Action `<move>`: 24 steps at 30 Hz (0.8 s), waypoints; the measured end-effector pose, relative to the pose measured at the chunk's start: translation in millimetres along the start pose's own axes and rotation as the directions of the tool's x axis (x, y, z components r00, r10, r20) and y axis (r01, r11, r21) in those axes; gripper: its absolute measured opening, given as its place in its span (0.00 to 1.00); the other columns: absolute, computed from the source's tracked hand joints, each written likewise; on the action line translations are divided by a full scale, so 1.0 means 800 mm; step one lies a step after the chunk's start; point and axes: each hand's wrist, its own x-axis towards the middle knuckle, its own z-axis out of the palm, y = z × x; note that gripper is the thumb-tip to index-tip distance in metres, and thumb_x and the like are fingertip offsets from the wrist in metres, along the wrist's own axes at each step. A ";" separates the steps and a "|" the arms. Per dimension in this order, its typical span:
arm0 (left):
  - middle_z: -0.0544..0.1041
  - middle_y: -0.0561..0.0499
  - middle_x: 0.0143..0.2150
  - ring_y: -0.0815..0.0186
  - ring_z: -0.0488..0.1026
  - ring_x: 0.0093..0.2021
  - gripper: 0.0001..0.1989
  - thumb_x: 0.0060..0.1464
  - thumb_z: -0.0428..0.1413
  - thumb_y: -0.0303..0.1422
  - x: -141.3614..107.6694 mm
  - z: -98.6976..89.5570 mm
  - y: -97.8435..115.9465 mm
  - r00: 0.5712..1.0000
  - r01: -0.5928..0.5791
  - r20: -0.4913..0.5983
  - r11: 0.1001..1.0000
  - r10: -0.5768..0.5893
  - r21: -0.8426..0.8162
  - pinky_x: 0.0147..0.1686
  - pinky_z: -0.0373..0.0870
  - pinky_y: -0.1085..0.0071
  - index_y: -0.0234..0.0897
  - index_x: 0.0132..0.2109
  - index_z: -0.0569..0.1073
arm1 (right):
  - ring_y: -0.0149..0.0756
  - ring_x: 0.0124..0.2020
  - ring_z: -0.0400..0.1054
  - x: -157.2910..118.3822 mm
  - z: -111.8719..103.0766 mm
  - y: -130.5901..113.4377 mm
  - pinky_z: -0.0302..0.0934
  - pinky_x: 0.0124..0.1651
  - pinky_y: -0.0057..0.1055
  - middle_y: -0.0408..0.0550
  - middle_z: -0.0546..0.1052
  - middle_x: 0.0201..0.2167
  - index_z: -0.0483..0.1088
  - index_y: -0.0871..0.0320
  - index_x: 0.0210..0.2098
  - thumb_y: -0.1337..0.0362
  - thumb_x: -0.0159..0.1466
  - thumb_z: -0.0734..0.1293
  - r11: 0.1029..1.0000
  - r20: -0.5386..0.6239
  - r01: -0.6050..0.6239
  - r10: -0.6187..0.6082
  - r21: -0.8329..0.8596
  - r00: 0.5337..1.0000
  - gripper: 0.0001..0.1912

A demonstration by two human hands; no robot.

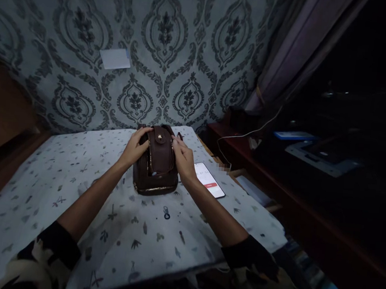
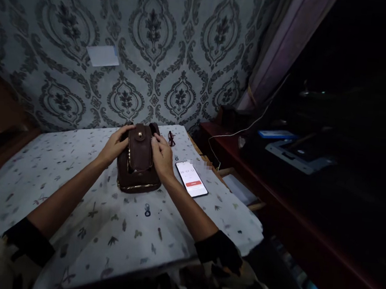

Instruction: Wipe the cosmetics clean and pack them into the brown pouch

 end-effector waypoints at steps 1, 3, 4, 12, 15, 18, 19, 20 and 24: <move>0.75 0.46 0.59 0.53 0.68 0.62 0.19 0.57 0.55 0.37 -0.001 0.001 0.002 1.000 0.004 0.000 1.000 -0.004 -0.007 0.65 0.60 0.53 0.41 0.56 0.74 | 0.48 0.64 0.64 -0.004 0.001 -0.004 0.50 0.68 0.45 0.55 0.75 0.58 0.78 0.56 0.25 0.46 0.63 0.65 0.999 -0.003 -0.018 0.018 0.030 1.000 0.23; 0.76 0.46 0.58 0.54 0.69 0.61 0.18 0.59 0.55 0.37 -0.001 0.002 0.005 1.000 0.003 0.005 1.000 -0.003 -0.019 0.64 0.61 0.54 0.41 0.55 0.75 | 0.48 0.65 0.63 -0.009 0.003 -0.013 0.48 0.69 0.45 0.55 0.76 0.57 0.77 0.56 0.23 0.46 0.60 0.69 0.993 -0.008 -0.053 0.054 0.103 0.999 0.21; 0.76 0.46 0.58 0.54 0.70 0.60 0.18 0.59 0.54 0.37 -0.001 0.003 0.006 1.000 0.002 0.007 1.000 -0.002 -0.022 0.64 0.61 0.55 0.41 0.55 0.75 | 0.48 0.65 0.63 -0.010 0.004 -0.016 0.48 0.69 0.45 0.54 0.76 0.57 0.77 0.56 0.21 0.46 0.59 0.70 0.987 -0.010 -0.073 0.075 0.144 0.997 0.20; 0.75 0.47 0.59 0.53 0.64 0.65 0.18 0.58 0.54 0.35 -0.008 0.005 0.005 1.000 -0.004 -0.017 0.999 0.005 0.050 0.67 0.56 0.52 0.42 0.55 0.75 | 0.48 0.65 0.62 -0.017 0.004 -0.021 0.48 0.68 0.44 0.55 0.77 0.56 0.71 0.56 0.17 0.50 0.58 0.71 0.987 -0.025 -0.100 0.103 0.126 0.994 0.21; 0.71 0.46 0.63 0.53 0.59 0.69 0.19 0.58 0.54 0.34 -0.014 0.005 0.002 1.000 -0.012 -0.020 0.996 0.014 0.092 0.69 0.52 0.51 0.42 0.55 0.74 | 0.48 0.64 0.63 -0.024 0.002 -0.014 0.49 0.68 0.45 0.55 0.76 0.57 0.67 0.56 0.16 0.52 0.61 0.68 0.999 -0.042 -0.032 0.032 0.009 0.999 0.22; 0.69 0.46 0.66 0.53 0.58 0.70 0.20 0.58 0.53 0.34 -0.019 0.004 0.002 0.999 -0.029 -0.018 0.996 0.030 0.084 0.69 0.51 0.52 0.42 0.57 0.74 | 0.47 0.63 0.64 -0.030 0.002 -0.006 0.51 0.68 0.46 0.54 0.74 0.58 0.68 0.55 0.19 0.53 0.63 0.67 0.998 -0.062 0.030 -0.034 -0.063 0.997 0.20; 0.68 0.45 0.66 0.53 0.58 0.70 0.20 0.57 0.53 0.34 -0.021 0.004 0.003 0.999 -0.033 -0.022 0.997 0.035 0.069 0.70 0.51 0.52 0.42 0.57 0.73 | 0.47 0.63 0.64 -0.032 0.003 -0.005 0.51 0.68 0.47 0.54 0.74 0.59 0.69 0.55 0.21 0.54 0.63 0.66 0.995 -0.070 0.048 -0.055 -0.086 0.996 0.18; 0.67 0.45 0.67 0.54 0.58 0.70 0.21 0.57 0.53 0.34 -0.023 0.003 0.005 0.999 -0.033 -0.028 0.998 0.034 0.049 0.70 0.51 0.52 0.42 0.58 0.73 | 0.47 0.63 0.64 -0.034 0.004 -0.003 0.50 0.68 0.47 0.54 0.73 0.59 0.71 0.55 0.23 0.54 0.63 0.66 0.992 -0.076 0.065 -0.074 -0.109 0.994 0.16; 0.66 0.45 0.68 0.55 0.58 0.70 0.20 0.59 0.51 0.35 -0.039 0.006 0.014 0.995 -0.001 -0.098 0.998 -0.005 -0.057 0.70 0.51 0.53 0.41 0.58 0.73 | 0.46 0.64 0.62 -0.040 0.008 0.002 0.50 0.68 0.49 0.57 0.71 0.60 0.73 0.56 0.31 0.57 0.64 0.65 0.980 -0.093 0.113 -0.130 -0.165 0.987 0.10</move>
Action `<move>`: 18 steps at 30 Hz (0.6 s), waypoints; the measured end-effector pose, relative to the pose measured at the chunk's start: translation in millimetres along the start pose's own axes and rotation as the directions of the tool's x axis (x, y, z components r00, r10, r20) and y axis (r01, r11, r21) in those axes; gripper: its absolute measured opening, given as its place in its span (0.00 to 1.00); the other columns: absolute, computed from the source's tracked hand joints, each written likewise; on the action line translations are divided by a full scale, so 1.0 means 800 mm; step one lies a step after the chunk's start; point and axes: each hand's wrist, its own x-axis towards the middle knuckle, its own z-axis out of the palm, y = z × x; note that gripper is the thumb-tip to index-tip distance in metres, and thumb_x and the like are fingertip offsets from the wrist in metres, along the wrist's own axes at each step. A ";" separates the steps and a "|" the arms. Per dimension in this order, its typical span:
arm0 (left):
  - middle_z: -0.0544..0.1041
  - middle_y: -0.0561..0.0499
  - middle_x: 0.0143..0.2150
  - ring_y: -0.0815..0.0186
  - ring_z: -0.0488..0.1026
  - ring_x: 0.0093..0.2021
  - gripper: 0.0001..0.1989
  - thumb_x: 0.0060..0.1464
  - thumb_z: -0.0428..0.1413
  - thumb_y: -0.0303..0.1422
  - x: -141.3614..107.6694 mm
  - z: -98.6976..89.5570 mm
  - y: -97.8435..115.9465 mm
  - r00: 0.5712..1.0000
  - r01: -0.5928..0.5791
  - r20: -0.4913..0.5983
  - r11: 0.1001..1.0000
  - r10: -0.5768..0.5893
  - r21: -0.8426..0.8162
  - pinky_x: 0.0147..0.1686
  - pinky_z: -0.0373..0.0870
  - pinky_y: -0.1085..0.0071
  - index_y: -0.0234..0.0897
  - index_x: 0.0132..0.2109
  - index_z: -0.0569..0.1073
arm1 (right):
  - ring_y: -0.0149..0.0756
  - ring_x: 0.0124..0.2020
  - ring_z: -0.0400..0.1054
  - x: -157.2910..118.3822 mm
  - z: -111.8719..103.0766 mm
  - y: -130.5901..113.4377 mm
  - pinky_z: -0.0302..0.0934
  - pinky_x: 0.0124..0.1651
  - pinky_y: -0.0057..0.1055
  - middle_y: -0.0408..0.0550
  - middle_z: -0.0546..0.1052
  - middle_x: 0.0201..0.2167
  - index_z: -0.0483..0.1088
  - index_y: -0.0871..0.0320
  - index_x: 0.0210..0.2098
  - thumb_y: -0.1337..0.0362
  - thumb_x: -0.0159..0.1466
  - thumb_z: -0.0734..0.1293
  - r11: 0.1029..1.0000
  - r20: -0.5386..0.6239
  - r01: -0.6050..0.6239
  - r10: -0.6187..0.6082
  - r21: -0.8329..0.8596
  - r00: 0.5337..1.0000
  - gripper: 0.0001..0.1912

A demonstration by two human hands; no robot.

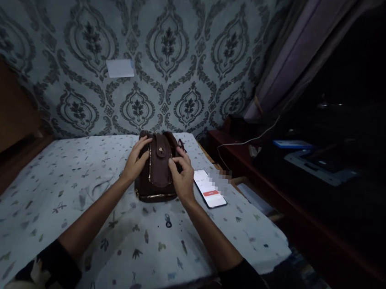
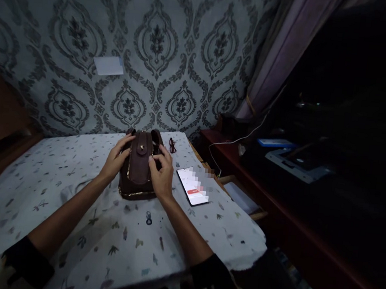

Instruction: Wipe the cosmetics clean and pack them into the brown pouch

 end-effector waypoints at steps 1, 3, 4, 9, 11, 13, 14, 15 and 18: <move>0.66 0.45 0.68 0.56 0.59 0.70 0.20 0.60 0.50 0.35 -0.005 0.001 0.003 1.000 0.010 -0.028 1.000 -0.011 -0.026 0.70 0.51 0.54 0.41 0.57 0.73 | 0.46 0.64 0.62 -0.002 0.001 0.001 0.51 0.68 0.50 0.58 0.71 0.60 0.73 0.56 0.32 0.58 0.65 0.65 1.000 -0.011 0.009 -0.009 -0.006 1.000 0.09; 0.67 0.45 0.68 0.57 0.59 0.70 0.20 0.63 0.48 0.37 -0.016 0.005 0.008 0.996 0.028 -0.077 0.998 -0.033 -0.064 0.70 0.51 0.55 0.40 0.58 0.72 | 0.46 0.64 0.62 -0.004 0.003 0.004 0.51 0.68 0.50 0.58 0.72 0.59 0.73 0.56 0.36 0.58 0.65 0.65 1.000 -0.038 0.027 -0.028 -0.014 0.999 0.09; 0.66 0.45 0.68 0.58 0.59 0.70 0.20 0.64 0.48 0.39 -0.022 0.007 0.010 0.995 0.036 -0.093 0.997 -0.043 -0.075 0.71 0.50 0.56 0.40 0.59 0.71 | 0.46 0.64 0.62 -0.005 0.004 0.005 0.51 0.68 0.51 0.58 0.72 0.59 0.73 0.56 0.38 0.58 0.65 0.65 0.999 -0.047 0.037 -0.038 -0.017 0.998 0.09; 0.59 0.46 0.72 0.58 0.53 0.72 0.27 0.65 0.49 0.46 -0.042 0.016 0.011 0.992 0.061 -0.110 0.995 -0.069 -0.078 0.72 0.46 0.57 0.43 0.67 0.62 | 0.45 0.67 0.59 0.010 0.004 0.019 0.50 0.70 0.50 0.58 0.68 0.63 0.70 0.57 0.54 0.55 0.66 0.64 0.998 -0.036 0.061 -0.062 -0.035 0.997 0.20; 0.57 0.47 0.73 0.58 0.51 0.73 0.29 0.64 0.50 0.47 -0.046 0.019 0.008 0.992 0.059 -0.110 0.996 -0.065 -0.060 0.73 0.45 0.57 0.45 0.68 0.60 | 0.46 0.68 0.58 0.022 0.005 0.027 0.49 0.70 0.50 0.59 0.66 0.65 0.68 0.58 0.59 0.52 0.65 0.64 0.998 -0.018 0.038 -0.039 -0.041 0.999 0.26; 0.56 0.47 0.73 0.57 0.50 0.74 0.30 0.64 0.51 0.47 -0.047 0.021 0.004 0.992 0.045 -0.113 0.998 -0.049 -0.037 0.73 0.45 0.56 0.46 0.69 0.59 | 0.47 0.66 0.61 0.032 0.008 0.033 0.51 0.69 0.52 0.59 0.68 0.64 0.69 0.58 0.59 0.49 0.65 0.64 0.999 0.011 0.005 -0.005 -0.042 1.000 0.28; 0.56 0.47 0.73 0.57 0.51 0.73 0.30 0.63 0.51 0.47 -0.047 0.022 0.003 0.992 0.038 -0.117 0.999 -0.041 -0.026 0.73 0.45 0.56 0.46 0.69 0.59 | 0.48 0.65 0.63 0.036 0.010 0.034 0.53 0.69 0.52 0.59 0.71 0.62 0.70 0.58 0.58 0.48 0.64 0.65 0.999 0.028 -0.003 0.004 -0.047 1.000 0.28; 0.57 0.46 0.73 0.56 0.51 0.73 0.30 0.63 0.51 0.47 -0.046 0.024 0.002 0.992 0.034 -0.124 0.999 -0.036 -0.016 0.73 0.46 0.55 0.46 0.68 0.60 | 0.49 0.63 0.65 0.038 0.012 0.035 0.54 0.68 0.52 0.59 0.73 0.60 0.72 0.58 0.56 0.47 0.64 0.65 0.998 0.042 -0.004 0.006 -0.056 0.999 0.28; 0.59 0.45 0.72 0.56 0.53 0.73 0.28 0.64 0.50 0.47 -0.043 0.029 0.000 0.990 0.026 -0.142 1.000 -0.026 0.000 0.73 0.46 0.54 0.45 0.67 0.62 | 0.50 0.60 0.68 0.039 0.017 0.034 0.56 0.66 0.52 0.59 0.76 0.56 0.75 0.59 0.53 0.47 0.64 0.65 0.996 0.058 0.017 -0.012 -0.089 0.998 0.26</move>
